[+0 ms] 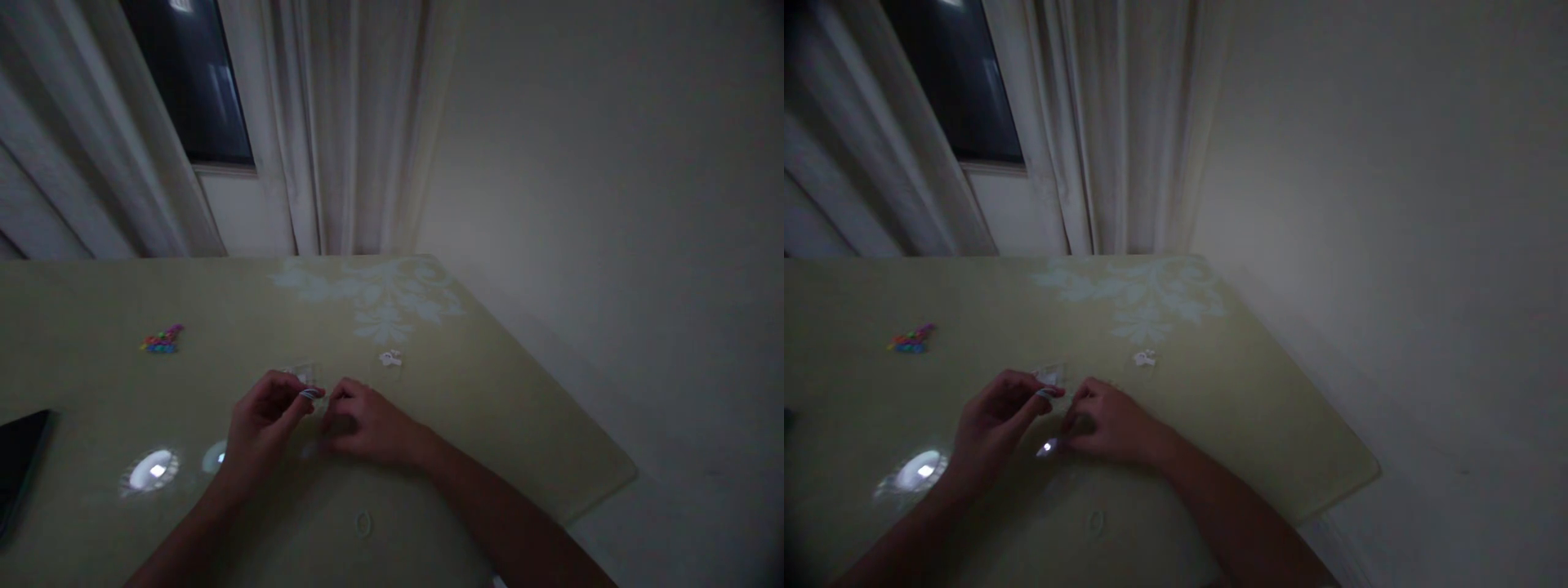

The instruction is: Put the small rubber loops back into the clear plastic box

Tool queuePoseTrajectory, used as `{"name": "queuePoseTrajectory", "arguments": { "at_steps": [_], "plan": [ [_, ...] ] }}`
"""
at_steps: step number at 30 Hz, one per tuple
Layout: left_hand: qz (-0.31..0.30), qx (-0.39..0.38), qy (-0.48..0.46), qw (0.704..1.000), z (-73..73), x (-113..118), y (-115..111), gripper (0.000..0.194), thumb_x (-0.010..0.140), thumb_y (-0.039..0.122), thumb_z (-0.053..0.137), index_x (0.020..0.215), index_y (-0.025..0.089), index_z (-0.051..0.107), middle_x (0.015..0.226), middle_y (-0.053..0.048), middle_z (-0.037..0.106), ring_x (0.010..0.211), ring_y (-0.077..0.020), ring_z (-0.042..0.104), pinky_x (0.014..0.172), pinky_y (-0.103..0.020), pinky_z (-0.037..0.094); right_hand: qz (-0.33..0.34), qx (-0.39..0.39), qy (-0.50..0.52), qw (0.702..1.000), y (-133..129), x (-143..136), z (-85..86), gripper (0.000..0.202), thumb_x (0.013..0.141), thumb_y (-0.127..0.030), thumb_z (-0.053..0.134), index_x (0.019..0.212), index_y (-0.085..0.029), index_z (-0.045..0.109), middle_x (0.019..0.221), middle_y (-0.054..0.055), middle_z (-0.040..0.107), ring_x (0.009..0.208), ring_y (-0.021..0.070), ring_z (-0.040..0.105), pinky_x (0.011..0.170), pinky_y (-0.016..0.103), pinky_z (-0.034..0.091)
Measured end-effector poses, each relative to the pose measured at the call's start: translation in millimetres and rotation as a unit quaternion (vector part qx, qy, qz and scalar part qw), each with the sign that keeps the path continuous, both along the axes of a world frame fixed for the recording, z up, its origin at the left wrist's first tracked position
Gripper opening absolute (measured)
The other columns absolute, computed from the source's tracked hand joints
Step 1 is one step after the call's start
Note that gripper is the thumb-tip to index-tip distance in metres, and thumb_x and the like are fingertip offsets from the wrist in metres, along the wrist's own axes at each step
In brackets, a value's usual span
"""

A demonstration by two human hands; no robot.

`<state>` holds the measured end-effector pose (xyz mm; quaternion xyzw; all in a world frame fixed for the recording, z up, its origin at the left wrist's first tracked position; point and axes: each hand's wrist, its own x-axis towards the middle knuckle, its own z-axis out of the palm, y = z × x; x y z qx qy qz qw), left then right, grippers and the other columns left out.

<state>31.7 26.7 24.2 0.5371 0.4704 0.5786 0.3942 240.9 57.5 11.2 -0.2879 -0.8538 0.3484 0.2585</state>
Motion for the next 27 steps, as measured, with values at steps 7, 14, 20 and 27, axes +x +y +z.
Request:
{"name": "queuePoseTrajectory", "arguments": {
  "at_steps": [7, 14, 20, 27],
  "plan": [
    [-0.022, 0.022, 0.003, 0.999, -4.7, 0, 1, 0.014, 0.083, 0.026, 0.082, 0.083, 0.02, 0.069, 0.076, -0.001, 0.078, 0.068, -0.0143, 0.074, 0.062, -0.019, 0.059, 0.012, 0.06, -0.08, 0.995, -3, -3, -0.6, 0.014, 0.096, -0.026, 0.075, 0.108, -0.018, 0.076, 0.114, 0.008, 0.064, 0.107, 0.0207, 0.062, 0.097, 0.031, 0.05],
    [-0.051, 0.028, 0.016, 0.998, -6.1, -1, 2, 0.011, 0.084, 0.03, 0.082, 0.086, 0.02, 0.077, 0.087, -0.006, 0.082, 0.08, -0.0198, 0.079, 0.074, -0.026, 0.063, -0.109, 0.097, -0.105, 0.984, 9, 0, -8.6, 0.02, 0.103, -0.025, 0.067, 0.121, -0.022, 0.075, 0.117, 0.008, 0.063, 0.107, 0.0209, 0.061, 0.098, 0.034, 0.049],
    [-0.037, 0.033, 0.035, 0.998, -3.4, -2, 1, 0.007, 0.084, 0.028, 0.081, 0.085, 0.021, 0.079, 0.08, -0.004, 0.081, 0.071, -0.0175, 0.077, 0.066, -0.023, 0.061, 0.009, 0.08, -0.067, 0.994, 3, 0, -0.5, 0.02, 0.093, -0.031, 0.081, 0.108, -0.02, 0.076, 0.119, 0.007, 0.063, 0.11, 0.0199, 0.062, 0.1, 0.032, 0.049],
    [-0.016, 0.045, 0.034, 0.998, -2.5, 0, 1, 0.008, 0.082, 0.025, 0.082, 0.08, 0.021, 0.076, 0.073, -0.001, 0.077, 0.065, -0.0149, 0.074, 0.06, -0.019, 0.059, 0.062, 0.224, -0.203, 0.951, -3, -8, 2.6, 0.021, 0.096, -0.033, 0.071, 0.096, -0.012, 0.075, 0.111, 0.014, 0.068, 0.1, 0.0258, 0.06, 0.094, 0.038, 0.049]
  ]
}}
